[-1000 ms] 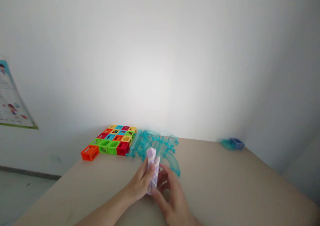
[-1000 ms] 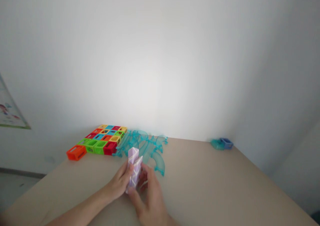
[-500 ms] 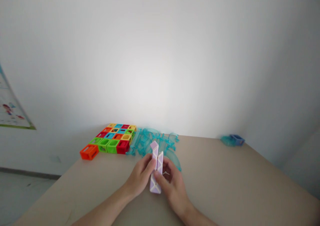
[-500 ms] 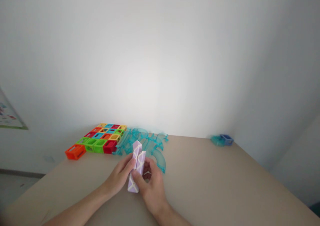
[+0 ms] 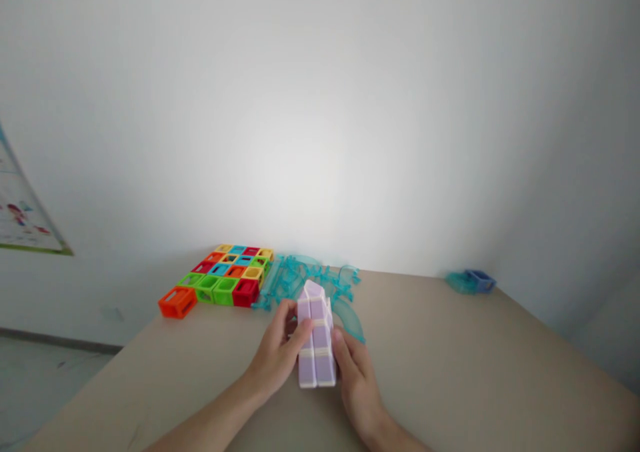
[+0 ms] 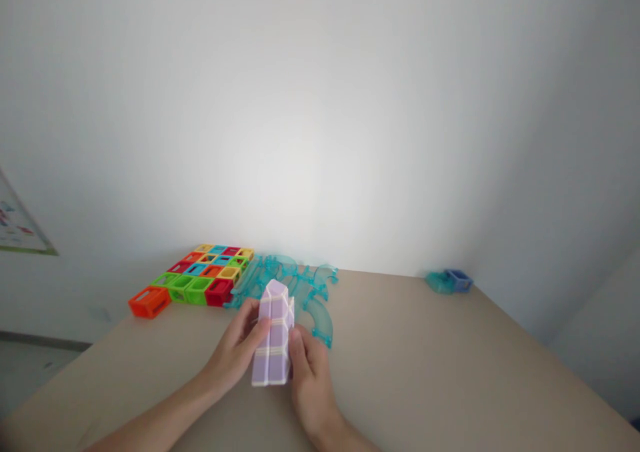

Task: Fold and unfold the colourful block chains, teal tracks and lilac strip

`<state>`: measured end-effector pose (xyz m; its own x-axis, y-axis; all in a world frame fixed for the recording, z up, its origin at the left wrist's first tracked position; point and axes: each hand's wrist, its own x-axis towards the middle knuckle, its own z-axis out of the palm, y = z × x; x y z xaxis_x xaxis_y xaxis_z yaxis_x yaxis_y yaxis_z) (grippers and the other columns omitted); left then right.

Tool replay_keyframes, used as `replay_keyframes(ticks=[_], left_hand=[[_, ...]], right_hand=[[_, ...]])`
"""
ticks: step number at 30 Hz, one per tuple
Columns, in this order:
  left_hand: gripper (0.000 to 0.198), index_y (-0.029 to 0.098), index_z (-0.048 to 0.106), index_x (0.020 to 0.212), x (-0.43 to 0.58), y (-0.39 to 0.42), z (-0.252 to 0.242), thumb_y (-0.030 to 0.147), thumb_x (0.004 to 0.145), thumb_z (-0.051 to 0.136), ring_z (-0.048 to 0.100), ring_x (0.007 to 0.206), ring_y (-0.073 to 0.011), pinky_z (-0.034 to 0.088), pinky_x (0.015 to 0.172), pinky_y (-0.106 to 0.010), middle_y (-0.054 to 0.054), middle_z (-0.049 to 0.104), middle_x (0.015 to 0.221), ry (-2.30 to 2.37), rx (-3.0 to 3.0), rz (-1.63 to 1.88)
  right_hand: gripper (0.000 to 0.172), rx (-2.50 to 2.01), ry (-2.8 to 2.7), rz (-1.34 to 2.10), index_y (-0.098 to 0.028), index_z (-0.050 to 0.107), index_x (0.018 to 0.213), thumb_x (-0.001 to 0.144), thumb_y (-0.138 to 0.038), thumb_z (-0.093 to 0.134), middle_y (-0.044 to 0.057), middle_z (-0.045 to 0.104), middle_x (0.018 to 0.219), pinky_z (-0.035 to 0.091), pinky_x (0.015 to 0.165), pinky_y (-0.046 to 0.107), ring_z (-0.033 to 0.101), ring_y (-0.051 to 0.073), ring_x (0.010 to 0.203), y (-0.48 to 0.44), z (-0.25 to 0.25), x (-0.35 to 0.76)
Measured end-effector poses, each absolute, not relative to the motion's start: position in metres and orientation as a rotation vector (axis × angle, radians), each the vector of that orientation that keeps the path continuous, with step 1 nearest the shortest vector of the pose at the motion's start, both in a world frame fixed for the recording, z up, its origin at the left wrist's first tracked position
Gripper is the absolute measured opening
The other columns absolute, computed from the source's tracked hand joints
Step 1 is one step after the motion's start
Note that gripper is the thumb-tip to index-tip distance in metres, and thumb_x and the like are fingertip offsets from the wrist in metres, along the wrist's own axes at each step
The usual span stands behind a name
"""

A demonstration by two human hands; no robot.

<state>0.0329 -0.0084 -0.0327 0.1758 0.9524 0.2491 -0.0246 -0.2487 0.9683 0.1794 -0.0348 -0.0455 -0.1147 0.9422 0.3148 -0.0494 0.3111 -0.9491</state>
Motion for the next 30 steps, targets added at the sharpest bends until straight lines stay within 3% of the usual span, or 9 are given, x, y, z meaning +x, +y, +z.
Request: replay_keyframes(ticks=[4, 8, 13, 16, 18, 20, 23, 26, 30], left_hand=[[0.029, 0.019, 0.051, 0.103, 0.032, -0.007, -0.033, 0.041, 0.085, 0.057, 0.063, 0.080, -0.0180, 0.049, 0.071, -0.029, -0.006, 0.065, 0.098, 0.927, 1.420, 1.231], [0.031, 0.019, 0.050, 0.108, 0.032, -0.007, -0.034, 0.040, 0.086, 0.056, 0.062, 0.079, -0.0171, 0.049, 0.073, -0.028, -0.006, 0.065, 0.100, 0.919, 1.488, 1.320], [0.032, 0.020, 0.052, 0.112, 0.030, -0.007, -0.034, 0.039, 0.087, 0.056, 0.062, 0.084, -0.0183, 0.049, 0.079, -0.030, -0.008, 0.065, 0.104, 0.869, 1.531, 1.313], [0.041, 0.020, 0.051, 0.121, 0.029, -0.007, -0.034, 0.041, 0.087, 0.055, 0.061, 0.098, -0.0222, 0.047, 0.087, -0.032, -0.010, 0.064, 0.113, 0.858, 1.537, 1.287], [0.047, 0.020, 0.050, 0.127, 0.029, -0.009, -0.036, 0.043, 0.087, 0.055, 0.059, 0.104, -0.0233, 0.045, 0.092, -0.033, -0.010, 0.063, 0.117, 0.845, 1.540, 1.239], [0.047, 0.019, 0.054, 0.124, 0.029, -0.010, -0.038, 0.045, 0.086, 0.057, 0.059, 0.100, -0.0228, 0.046, 0.090, -0.032, -0.009, 0.065, 0.110, 0.816, 1.552, 1.174], [0.038, 0.015, 0.064, 0.104, 0.030, -0.009, -0.040, 0.046, 0.082, 0.061, 0.060, 0.081, -0.0184, 0.048, 0.072, -0.026, -0.005, 0.066, 0.086, 0.806, 1.486, 1.133], [0.037, 0.014, 0.066, 0.092, 0.033, -0.006, -0.039, 0.049, 0.080, 0.063, 0.058, 0.066, -0.0143, 0.045, 0.060, -0.023, -0.002, 0.064, 0.072, 0.774, 1.177, 1.217], [0.039, 0.015, 0.068, 0.093, 0.036, -0.003, -0.033, 0.050, 0.074, 0.069, 0.063, 0.070, -0.0181, 0.048, 0.065, -0.028, -0.005, 0.068, 0.074, 0.655, 0.866, 1.208]], right_hand=[[0.041, -0.961, -1.385, 1.120, -0.022, 0.068, 0.084, 0.089, -0.056, 0.046, 0.003, 0.059, 0.065, 0.047, 0.054, 0.030, 0.055, 0.019, 0.059, -0.033, -0.050, 0.181], [0.032, -0.840, -1.411, 1.148, -0.027, 0.065, 0.099, 0.088, -0.053, 0.051, 0.004, 0.066, 0.085, 0.052, 0.068, 0.036, 0.062, 0.022, 0.073, -0.034, -0.044, 0.180], [0.031, -0.733, -1.443, 1.198, -0.026, 0.064, 0.101, 0.085, -0.051, 0.056, 0.007, 0.068, 0.097, 0.051, 0.081, 0.043, 0.064, 0.026, 0.089, -0.036, -0.037, 0.179], [0.037, -0.739, -1.393, 1.225, -0.026, 0.058, 0.110, 0.080, -0.046, 0.065, 0.009, 0.066, 0.106, 0.052, 0.080, 0.042, 0.063, 0.027, 0.095, -0.036, -0.042, 0.178], [0.038, -0.834, -1.367, 1.158, -0.024, 0.055, 0.107, 0.077, -0.042, 0.070, 0.008, 0.065, 0.099, 0.053, 0.072, 0.038, 0.064, 0.025, 0.087, -0.035, -0.048, 0.176], [0.030, -0.948, -1.390, 1.008, -0.022, 0.054, 0.095, 0.076, -0.039, 0.071, 0.003, 0.062, 0.083, 0.050, 0.062, 0.031, 0.060, 0.019, 0.071, -0.035, -0.051, 0.176], [0.021, -1.002, -1.512, 0.802, -0.022, 0.053, 0.086, 0.080, -0.036, 0.067, -0.002, 0.053, 0.069, 0.045, 0.056, 0.026, 0.051, 0.014, 0.060, -0.037, -0.051, 0.177], [0.021, -0.977, -1.576, 0.715, -0.022, 0.053, 0.097, 0.083, -0.034, 0.064, -0.001, 0.053, 0.074, 0.046, 0.059, 0.026, 0.052, 0.014, 0.065, -0.040, -0.047, 0.179], [0.038, -1.100, -1.515, 0.675, -0.022, 0.050, 0.114, 0.081, -0.035, 0.065, 0.003, 0.058, 0.092, 0.048, 0.059, 0.027, 0.053, 0.014, 0.067, -0.039, -0.048, 0.178]])
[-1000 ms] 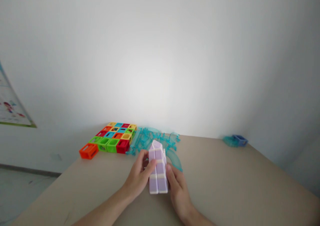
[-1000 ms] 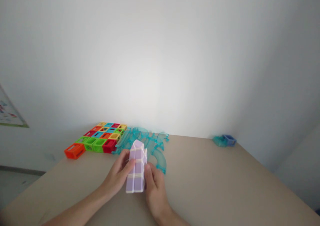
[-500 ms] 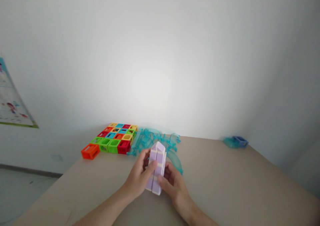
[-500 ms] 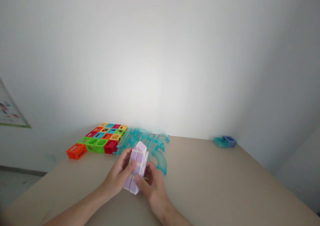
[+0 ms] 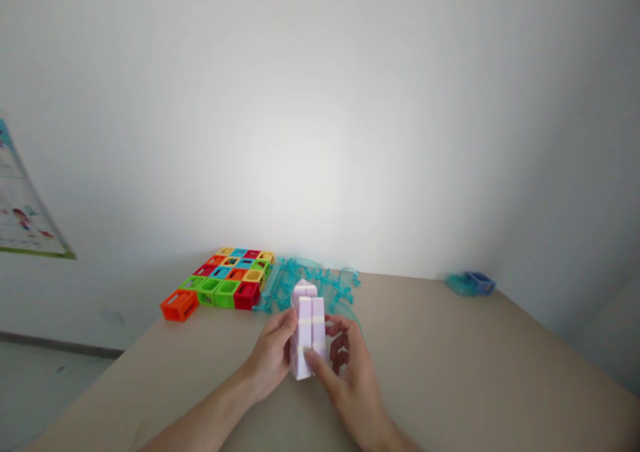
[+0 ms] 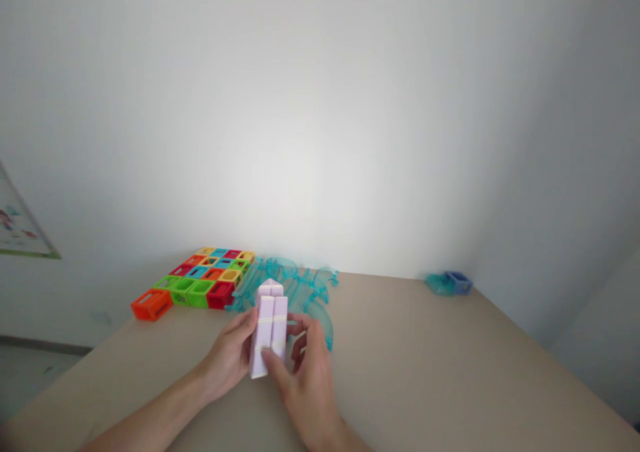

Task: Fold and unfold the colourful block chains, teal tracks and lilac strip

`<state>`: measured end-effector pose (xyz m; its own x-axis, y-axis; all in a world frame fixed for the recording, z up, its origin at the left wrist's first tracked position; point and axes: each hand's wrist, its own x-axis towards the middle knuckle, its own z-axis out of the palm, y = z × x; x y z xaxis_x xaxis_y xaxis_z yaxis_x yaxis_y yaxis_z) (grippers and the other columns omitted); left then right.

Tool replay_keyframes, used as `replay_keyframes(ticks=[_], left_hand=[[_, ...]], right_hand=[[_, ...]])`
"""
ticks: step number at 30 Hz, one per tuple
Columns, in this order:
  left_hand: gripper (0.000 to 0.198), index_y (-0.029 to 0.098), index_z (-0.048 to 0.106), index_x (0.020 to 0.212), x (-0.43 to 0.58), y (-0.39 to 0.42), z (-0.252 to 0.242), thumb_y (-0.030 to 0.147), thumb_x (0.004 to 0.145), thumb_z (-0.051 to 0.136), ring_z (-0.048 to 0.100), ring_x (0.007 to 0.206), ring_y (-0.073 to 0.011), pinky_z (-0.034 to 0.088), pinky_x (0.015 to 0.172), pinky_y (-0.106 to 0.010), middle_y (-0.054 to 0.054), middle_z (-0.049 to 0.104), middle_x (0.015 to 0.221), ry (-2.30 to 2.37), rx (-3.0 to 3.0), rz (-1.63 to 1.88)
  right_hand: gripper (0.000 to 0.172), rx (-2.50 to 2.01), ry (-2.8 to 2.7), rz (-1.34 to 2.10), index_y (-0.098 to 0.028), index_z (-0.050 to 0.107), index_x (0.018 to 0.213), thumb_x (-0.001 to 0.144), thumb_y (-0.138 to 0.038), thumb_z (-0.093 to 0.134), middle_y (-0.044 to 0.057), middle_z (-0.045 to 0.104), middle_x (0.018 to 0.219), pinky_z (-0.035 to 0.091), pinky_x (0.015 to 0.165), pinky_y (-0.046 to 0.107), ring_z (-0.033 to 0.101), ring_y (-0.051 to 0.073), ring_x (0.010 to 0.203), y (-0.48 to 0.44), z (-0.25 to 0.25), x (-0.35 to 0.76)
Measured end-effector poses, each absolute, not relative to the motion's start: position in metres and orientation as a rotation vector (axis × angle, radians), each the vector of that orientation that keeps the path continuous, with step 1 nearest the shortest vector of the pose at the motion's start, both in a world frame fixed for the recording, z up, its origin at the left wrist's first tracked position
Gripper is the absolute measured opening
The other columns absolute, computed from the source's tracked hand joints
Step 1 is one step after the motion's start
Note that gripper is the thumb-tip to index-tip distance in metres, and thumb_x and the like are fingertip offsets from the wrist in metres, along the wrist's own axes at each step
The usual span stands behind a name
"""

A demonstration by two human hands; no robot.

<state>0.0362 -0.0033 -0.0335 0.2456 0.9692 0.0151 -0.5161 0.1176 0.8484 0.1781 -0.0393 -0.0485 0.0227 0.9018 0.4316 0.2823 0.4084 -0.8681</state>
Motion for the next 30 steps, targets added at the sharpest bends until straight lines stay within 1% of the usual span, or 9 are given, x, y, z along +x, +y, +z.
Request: replay_keyframes(ticks=[3, 6, 9, 12, 15, 18, 22, 25, 30], left_hand=[[0.036, 0.015, 0.070, 0.090, 0.036, -0.003, -0.033, 0.046, 0.072, 0.073, 0.063, 0.070, -0.0167, 0.048, 0.067, -0.027, -0.004, 0.069, 0.074, 0.646, 0.820, 1.204], [0.030, 0.015, 0.071, 0.088, 0.034, -0.001, -0.035, 0.042, 0.075, 0.072, 0.062, 0.068, -0.0139, 0.047, 0.066, -0.024, -0.004, 0.069, 0.074, 0.627, 0.826, 1.169], [0.028, 0.013, 0.071, 0.088, 0.030, 0.000, -0.037, 0.039, 0.077, 0.070, 0.061, 0.068, -0.0135, 0.047, 0.066, -0.025, -0.004, 0.068, 0.075, 0.596, 0.864, 1.106], [0.026, 0.013, 0.071, 0.083, 0.029, 0.000, -0.036, 0.038, 0.076, 0.072, 0.060, 0.067, -0.0126, 0.046, 0.065, -0.024, -0.003, 0.066, 0.073, 0.612, 0.866, 1.115], [0.027, 0.012, 0.070, 0.079, 0.030, -0.001, -0.035, 0.038, 0.073, 0.074, 0.056, 0.062, -0.0106, 0.044, 0.060, -0.021, -0.002, 0.064, 0.068, 0.639, 0.867, 1.127], [0.030, 0.013, 0.070, 0.079, 0.032, -0.003, -0.033, 0.041, 0.071, 0.076, 0.053, 0.058, -0.0097, 0.040, 0.056, -0.021, -0.001, 0.062, 0.066, 0.647, 0.880, 1.116], [0.033, 0.012, 0.068, 0.078, 0.034, -0.004, -0.032, 0.042, 0.068, 0.077, 0.050, 0.055, -0.0093, 0.038, 0.054, -0.021, 0.000, 0.059, 0.064, 0.671, 0.870, 1.122], [0.032, 0.012, 0.064, 0.072, 0.035, -0.004, -0.030, 0.041, 0.068, 0.077, 0.047, 0.052, -0.0081, 0.036, 0.051, -0.020, 0.002, 0.055, 0.059, 0.684, 0.837, 1.175], [0.033, 0.012, 0.064, 0.073, 0.036, -0.005, -0.026, 0.041, 0.068, 0.077, 0.047, 0.051, -0.0078, 0.037, 0.049, -0.019, 0.002, 0.055, 0.060, 0.694, 0.838, 1.219]], right_hand=[[0.038, -1.108, -1.506, 0.796, -0.023, 0.053, 0.116, 0.082, -0.037, 0.064, 0.003, 0.061, 0.092, 0.050, 0.057, 0.028, 0.055, 0.015, 0.065, -0.035, -0.053, 0.178], [0.036, -1.063, -1.477, 0.889, -0.023, 0.055, 0.115, 0.083, -0.036, 0.062, 0.004, 0.062, 0.091, 0.051, 0.057, 0.029, 0.056, 0.016, 0.066, -0.032, -0.055, 0.178], [0.031, -1.048, -1.467, 0.901, -0.023, 0.058, 0.112, 0.083, -0.035, 0.060, 0.004, 0.061, 0.085, 0.051, 0.055, 0.029, 0.056, 0.017, 0.066, -0.031, -0.054, 0.180], [0.027, -1.039, -1.468, 0.890, -0.022, 0.060, 0.108, 0.083, -0.032, 0.060, 0.004, 0.062, 0.084, 0.052, 0.057, 0.030, 0.057, 0.018, 0.070, -0.030, -0.054, 0.180], [0.025, -1.053, -1.459, 0.881, -0.020, 0.061, 0.104, 0.080, -0.027, 0.059, 0.005, 0.064, 0.085, 0.052, 0.059, 0.030, 0.060, 0.019, 0.072, -0.030, -0.054, 0.180], [0.025, -1.090, -1.447, 0.852, -0.018, 0.062, 0.101, 0.077, -0.024, 0.059, 0.004, 0.064, 0.081, 0.052, 0.060, 0.030, 0.061, 0.019, 0.071, -0.030, -0.051, 0.179], [0.023, -1.131, -1.401, 0.872, -0.017, 0.063, 0.095, 0.074, -0.022, 0.059, 0.004, 0.064, 0.079, 0.051, 0.058, 0.028, 0.061, 0.019, 0.070, -0.033, -0.043, 0.176], [0.019, -1.104, -1.378, 0.894, -0.017, 0.062, 0.091, 0.073, -0.023, 0.059, 0.004, 0.064, 0.080, 0.050, 0.057, 0.027, 0.060, 0.019, 0.070, -0.035, -0.038, 0.175], [0.020, -1.007, -1.411, 0.913, -0.019, 0.061, 0.095, 0.075, -0.022, 0.060, 0.004, 0.065, 0.085, 0.051, 0.060, 0.028, 0.062, 0.020, 0.075, -0.035, -0.039, 0.175]])
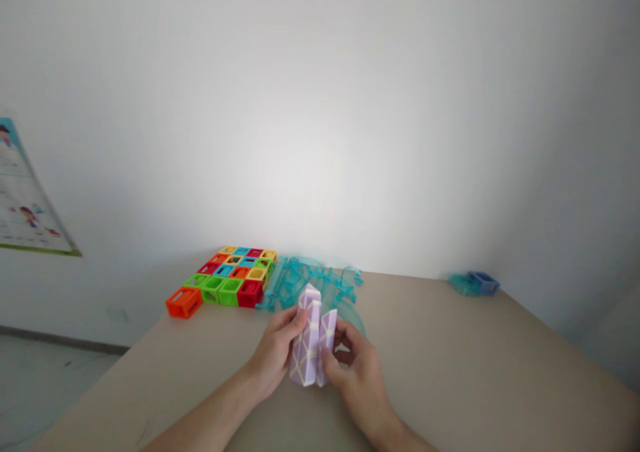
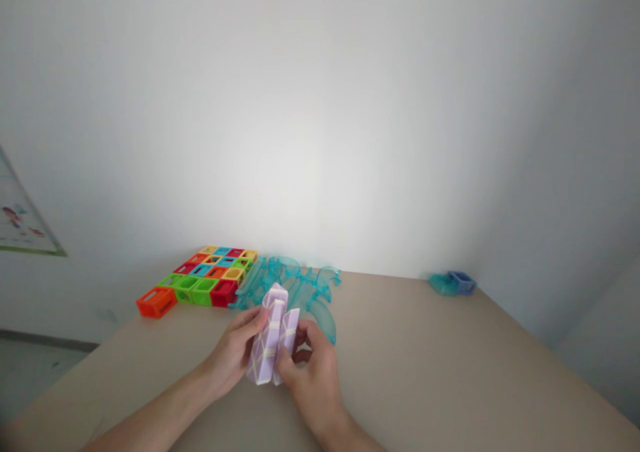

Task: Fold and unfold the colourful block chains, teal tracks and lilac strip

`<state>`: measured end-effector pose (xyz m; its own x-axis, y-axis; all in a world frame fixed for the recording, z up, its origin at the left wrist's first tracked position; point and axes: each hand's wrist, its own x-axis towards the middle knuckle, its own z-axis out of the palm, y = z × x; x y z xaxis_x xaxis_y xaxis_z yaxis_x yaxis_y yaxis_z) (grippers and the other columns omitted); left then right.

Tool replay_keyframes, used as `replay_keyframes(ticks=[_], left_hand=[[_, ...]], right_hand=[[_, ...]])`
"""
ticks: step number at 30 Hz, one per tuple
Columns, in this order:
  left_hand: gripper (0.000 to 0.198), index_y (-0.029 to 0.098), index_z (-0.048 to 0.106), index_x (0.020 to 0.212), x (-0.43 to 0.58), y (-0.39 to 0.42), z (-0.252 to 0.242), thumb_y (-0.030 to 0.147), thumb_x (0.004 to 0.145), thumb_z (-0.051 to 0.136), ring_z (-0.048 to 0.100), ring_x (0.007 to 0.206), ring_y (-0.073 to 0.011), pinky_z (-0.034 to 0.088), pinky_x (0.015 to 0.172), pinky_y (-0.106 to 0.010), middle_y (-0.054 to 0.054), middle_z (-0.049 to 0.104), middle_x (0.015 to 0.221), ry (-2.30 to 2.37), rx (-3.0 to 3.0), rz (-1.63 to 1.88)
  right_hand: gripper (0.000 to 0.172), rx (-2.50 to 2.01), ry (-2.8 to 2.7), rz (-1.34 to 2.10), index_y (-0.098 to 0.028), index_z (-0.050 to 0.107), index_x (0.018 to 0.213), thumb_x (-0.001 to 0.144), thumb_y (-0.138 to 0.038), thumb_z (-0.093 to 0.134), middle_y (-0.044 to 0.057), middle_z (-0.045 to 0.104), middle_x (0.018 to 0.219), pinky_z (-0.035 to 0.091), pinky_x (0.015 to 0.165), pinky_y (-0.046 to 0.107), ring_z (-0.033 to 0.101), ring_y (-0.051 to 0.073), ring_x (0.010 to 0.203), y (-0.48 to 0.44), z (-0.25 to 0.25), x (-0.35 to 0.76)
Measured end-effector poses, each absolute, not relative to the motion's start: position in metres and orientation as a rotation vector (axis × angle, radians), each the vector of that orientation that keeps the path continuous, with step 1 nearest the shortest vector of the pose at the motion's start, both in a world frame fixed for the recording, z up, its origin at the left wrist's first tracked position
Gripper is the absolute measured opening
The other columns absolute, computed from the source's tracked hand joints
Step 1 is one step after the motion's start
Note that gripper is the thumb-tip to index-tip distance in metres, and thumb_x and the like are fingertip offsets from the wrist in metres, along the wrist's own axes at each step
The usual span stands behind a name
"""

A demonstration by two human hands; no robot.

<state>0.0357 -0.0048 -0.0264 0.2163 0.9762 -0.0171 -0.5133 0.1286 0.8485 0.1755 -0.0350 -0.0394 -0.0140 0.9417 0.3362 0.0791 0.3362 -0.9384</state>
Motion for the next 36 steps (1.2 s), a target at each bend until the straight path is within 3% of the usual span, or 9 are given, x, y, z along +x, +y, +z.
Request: replay_keyframes(ticks=[5, 10, 17, 24, 36], left_hand=[[0.033, 0.012, 0.064, 0.073, 0.036, -0.004, -0.024, 0.043, 0.069, 0.076, 0.047, 0.050, -0.0079, 0.036, 0.049, -0.019, 0.002, 0.054, 0.058, 0.715, 0.824, 1.231], [0.033, 0.012, 0.066, 0.079, 0.034, -0.005, -0.027, 0.044, 0.073, 0.072, 0.045, 0.052, -0.0072, 0.035, 0.050, -0.018, 0.002, 0.053, 0.062, 0.678, 0.922, 1.203], [0.039, 0.009, 0.069, 0.089, 0.026, -0.005, -0.031, 0.044, 0.072, 0.073, 0.052, 0.070, -0.0149, 0.040, 0.066, -0.025, -0.007, 0.061, 0.077, 0.537, 1.301, 0.898], [0.048, 0.014, 0.065, 0.105, 0.026, -0.009, -0.027, 0.043, 0.068, 0.077, 0.055, 0.085, -0.0224, 0.043, 0.075, -0.032, -0.007, 0.059, 0.087, 0.481, 1.317, 0.960], [0.055, 0.016, 0.065, 0.114, 0.021, -0.014, -0.027, 0.050, 0.071, 0.071, 0.049, 0.090, -0.0228, 0.041, 0.079, -0.031, -0.007, 0.051, 0.095, 0.566, 1.614, 1.086]], right_hand=[[0.026, -0.951, -1.468, 0.870, -0.020, 0.061, 0.101, 0.075, -0.020, 0.060, 0.004, 0.065, 0.089, 0.052, 0.064, 0.029, 0.062, 0.020, 0.077, -0.036, -0.042, 0.177], [0.024, -1.013, -1.402, 0.910, -0.019, 0.062, 0.100, 0.077, -0.026, 0.062, 0.005, 0.065, 0.085, 0.051, 0.056, 0.027, 0.062, 0.019, 0.073, -0.035, -0.044, 0.176], [0.030, -0.992, -1.274, 0.932, -0.018, 0.063, 0.099, 0.076, -0.036, 0.067, 0.006, 0.067, 0.086, 0.053, 0.058, 0.028, 0.062, 0.019, 0.072, -0.031, -0.040, 0.185], [0.022, -0.975, -1.390, 1.015, -0.017, 0.064, 0.084, 0.083, -0.039, 0.061, 0.004, 0.065, 0.074, 0.052, 0.059, 0.029, 0.061, 0.018, 0.065, -0.030, -0.040, 0.189], [0.023, -0.915, -1.208, 1.162, -0.017, 0.064, 0.083, 0.078, -0.039, 0.067, 0.003, 0.066, 0.077, 0.052, 0.063, 0.029, 0.061, 0.017, 0.068, -0.028, -0.040, 0.187]])
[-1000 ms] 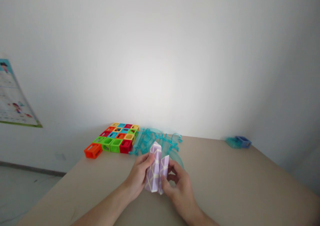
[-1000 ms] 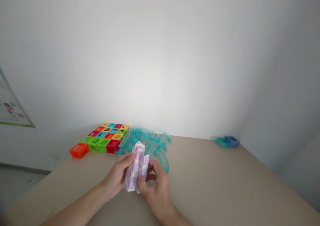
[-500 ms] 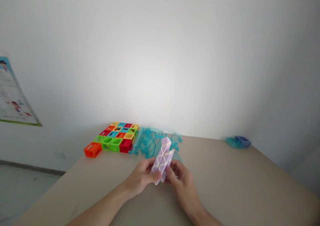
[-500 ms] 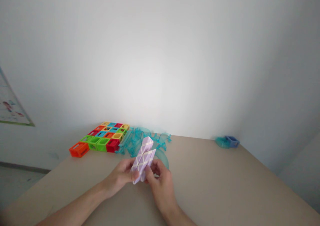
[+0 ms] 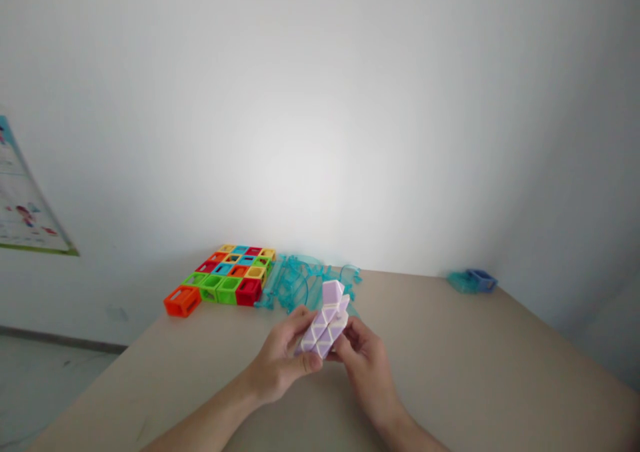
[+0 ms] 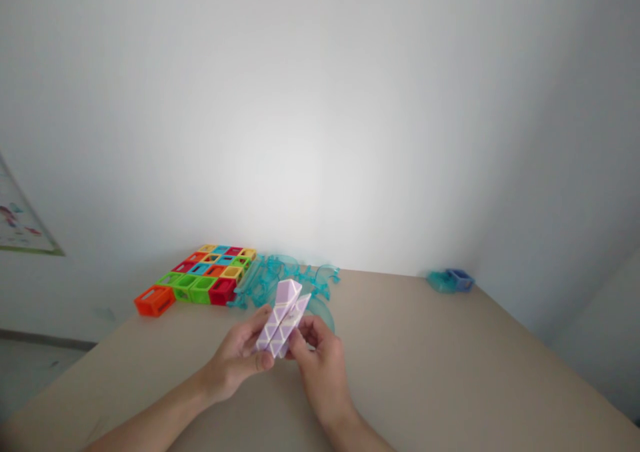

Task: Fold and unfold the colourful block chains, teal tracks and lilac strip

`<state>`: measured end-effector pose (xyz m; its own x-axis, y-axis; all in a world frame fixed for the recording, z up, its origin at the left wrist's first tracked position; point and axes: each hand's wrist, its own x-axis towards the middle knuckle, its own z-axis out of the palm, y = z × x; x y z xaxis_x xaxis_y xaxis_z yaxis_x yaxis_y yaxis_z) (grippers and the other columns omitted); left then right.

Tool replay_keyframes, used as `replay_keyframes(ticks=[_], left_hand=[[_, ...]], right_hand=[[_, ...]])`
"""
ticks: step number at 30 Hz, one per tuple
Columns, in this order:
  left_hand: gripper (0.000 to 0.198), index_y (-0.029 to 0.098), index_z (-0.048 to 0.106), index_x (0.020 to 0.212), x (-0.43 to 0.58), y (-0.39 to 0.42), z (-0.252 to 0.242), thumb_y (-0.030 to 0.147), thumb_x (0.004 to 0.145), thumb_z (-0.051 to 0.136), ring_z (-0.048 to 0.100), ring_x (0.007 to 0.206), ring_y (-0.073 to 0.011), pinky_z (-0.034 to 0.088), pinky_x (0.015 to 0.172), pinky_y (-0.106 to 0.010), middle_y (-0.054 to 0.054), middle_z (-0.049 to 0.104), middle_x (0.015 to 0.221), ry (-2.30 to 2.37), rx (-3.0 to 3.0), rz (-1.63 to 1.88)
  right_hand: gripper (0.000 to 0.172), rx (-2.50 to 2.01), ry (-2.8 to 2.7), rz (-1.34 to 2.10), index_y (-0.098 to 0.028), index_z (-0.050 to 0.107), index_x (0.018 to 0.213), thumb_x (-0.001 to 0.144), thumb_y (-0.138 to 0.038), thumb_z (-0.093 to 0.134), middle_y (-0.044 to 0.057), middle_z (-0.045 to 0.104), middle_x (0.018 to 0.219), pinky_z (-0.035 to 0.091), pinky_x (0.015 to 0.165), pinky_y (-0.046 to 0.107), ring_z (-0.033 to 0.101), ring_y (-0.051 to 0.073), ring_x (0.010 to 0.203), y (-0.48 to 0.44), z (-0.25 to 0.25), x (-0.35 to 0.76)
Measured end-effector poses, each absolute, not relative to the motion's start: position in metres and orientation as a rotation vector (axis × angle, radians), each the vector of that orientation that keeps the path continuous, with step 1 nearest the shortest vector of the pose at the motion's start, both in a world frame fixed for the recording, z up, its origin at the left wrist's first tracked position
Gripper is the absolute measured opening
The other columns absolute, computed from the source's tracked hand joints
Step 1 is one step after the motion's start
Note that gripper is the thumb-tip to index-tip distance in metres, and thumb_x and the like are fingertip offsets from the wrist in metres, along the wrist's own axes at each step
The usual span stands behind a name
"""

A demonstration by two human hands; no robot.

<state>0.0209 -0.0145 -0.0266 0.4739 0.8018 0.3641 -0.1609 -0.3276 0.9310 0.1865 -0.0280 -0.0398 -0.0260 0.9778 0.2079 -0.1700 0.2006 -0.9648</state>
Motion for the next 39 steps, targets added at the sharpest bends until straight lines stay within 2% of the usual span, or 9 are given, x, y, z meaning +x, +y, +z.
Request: replay_keyframes(ticks=[4, 7, 11, 17, 20, 24, 27, 32, 39], left_hand=[[0.050, 0.017, 0.067, 0.108, 0.023, -0.023, -0.029, 0.042, 0.067, 0.078, 0.053, 0.098, -0.0275, 0.042, 0.088, -0.037, -0.010, 0.060, 0.100, 0.568, 1.559, 0.986], [0.046, 0.017, 0.066, 0.106, 0.026, -0.028, -0.028, 0.033, 0.065, 0.081, 0.056, 0.098, -0.0277, 0.042, 0.089, -0.040, -0.009, 0.064, 0.097, 0.546, 1.506, 0.911], [0.048, 0.020, 0.060, 0.113, 0.025, -0.025, -0.024, 0.026, 0.069, 0.078, 0.061, 0.096, -0.0272, 0.045, 0.087, -0.042, -0.010, 0.065, 0.103, 0.404, 1.375, 0.883], [0.058, 0.022, 0.057, 0.119, 0.024, -0.020, -0.027, 0.023, 0.066, 0.080, 0.059, 0.110, -0.0310, 0.046, 0.092, -0.043, -0.013, 0.063, 0.119, 0.345, 1.301, 0.945], [0.054, 0.019, 0.060, 0.116, 0.030, -0.018, -0.030, 0.031, 0.067, 0.079, 0.064, 0.099, -0.0273, 0.049, 0.086, -0.039, -0.012, 0.069, 0.109, 0.512, 1.188, 1.053], [0.027, 0.013, 0.070, 0.084, 0.035, -0.012, -0.031, 0.032, 0.067, 0.077, 0.065, 0.072, -0.0201, 0.050, 0.068, -0.029, -0.006, 0.072, 0.077, 0.844, 1.205, 1.223], [0.021, 0.012, 0.068, 0.070, 0.033, -0.009, -0.031, 0.032, 0.069, 0.075, 0.059, 0.059, -0.0156, 0.045, 0.056, -0.024, -0.003, 0.068, 0.063, 0.909, 1.265, 1.253], [0.022, 0.013, 0.066, 0.066, 0.029, -0.011, -0.026, 0.031, 0.065, 0.077, 0.056, 0.054, -0.0135, 0.042, 0.052, -0.023, -0.002, 0.065, 0.060, 0.854, 1.250, 1.255], [0.023, 0.013, 0.068, 0.068, 0.030, -0.013, -0.032, 0.033, 0.066, 0.078, 0.058, 0.052, -0.0149, 0.042, 0.052, -0.024, -0.003, 0.066, 0.059, 0.795, 1.226, 1.301]], right_hand=[[0.031, -1.116, -1.058, 1.125, -0.017, 0.063, 0.066, 0.075, -0.047, 0.064, -0.001, 0.057, 0.059, 0.045, 0.047, 0.025, 0.052, 0.014, 0.052, -0.025, -0.040, 0.191], [0.035, -1.163, -1.050, 1.039, -0.017, 0.063, 0.061, 0.075, -0.049, 0.063, -0.002, 0.053, 0.053, 0.037, 0.043, 0.022, 0.046, 0.012, 0.048, -0.025, -0.040, 0.192], [0.042, -1.023, -1.086, 1.160, -0.017, 0.067, 0.072, 0.079, -0.058, 0.058, -0.002, 0.051, 0.056, 0.039, 0.042, 0.024, 0.047, 0.013, 0.048, -0.031, -0.038, 0.190], [0.037, -0.995, -1.077, 1.146, -0.015, 0.069, 0.087, 0.077, -0.050, 0.068, 0.001, 0.059, 0.069, 0.044, 0.051, 0.022, 0.053, 0.012, 0.058, -0.030, -0.039, 0.194], [0.040, -1.009, -1.015, 1.155, -0.015, 0.068, 0.090, 0.074, -0.051, 0.070, 0.003, 0.062, 0.075, 0.049, 0.053, 0.026, 0.058, 0.016, 0.062, -0.028, -0.039, 0.196], [0.039, -0.975, -1.048, 1.221, -0.015, 0.067, 0.085, 0.070, -0.049, 0.074, 0.004, 0.063, 0.076, 0.051, 0.054, 0.028, 0.060, 0.018, 0.065, -0.031, -0.036, 0.192], [0.033, -0.920, -1.083, 1.280, -0.015, 0.067, 0.079, 0.073, -0.047, 0.072, 0.003, 0.061, 0.070, 0.047, 0.053, 0.026, 0.055, 0.015, 0.060, -0.033, -0.035, 0.189], [0.028, -0.793, -1.018, 1.499, -0.014, 0.063, 0.069, 0.076, -0.041, 0.069, 0.002, 0.060, 0.065, 0.043, 0.052, 0.022, 0.051, 0.011, 0.055, -0.034, -0.037, 0.188], [0.023, -0.744, -0.871, 1.648, -0.013, 0.064, 0.076, 0.076, -0.035, 0.069, 0.001, 0.060, 0.063, 0.047, 0.047, 0.020, 0.053, 0.010, 0.051, -0.038, -0.032, 0.184]])
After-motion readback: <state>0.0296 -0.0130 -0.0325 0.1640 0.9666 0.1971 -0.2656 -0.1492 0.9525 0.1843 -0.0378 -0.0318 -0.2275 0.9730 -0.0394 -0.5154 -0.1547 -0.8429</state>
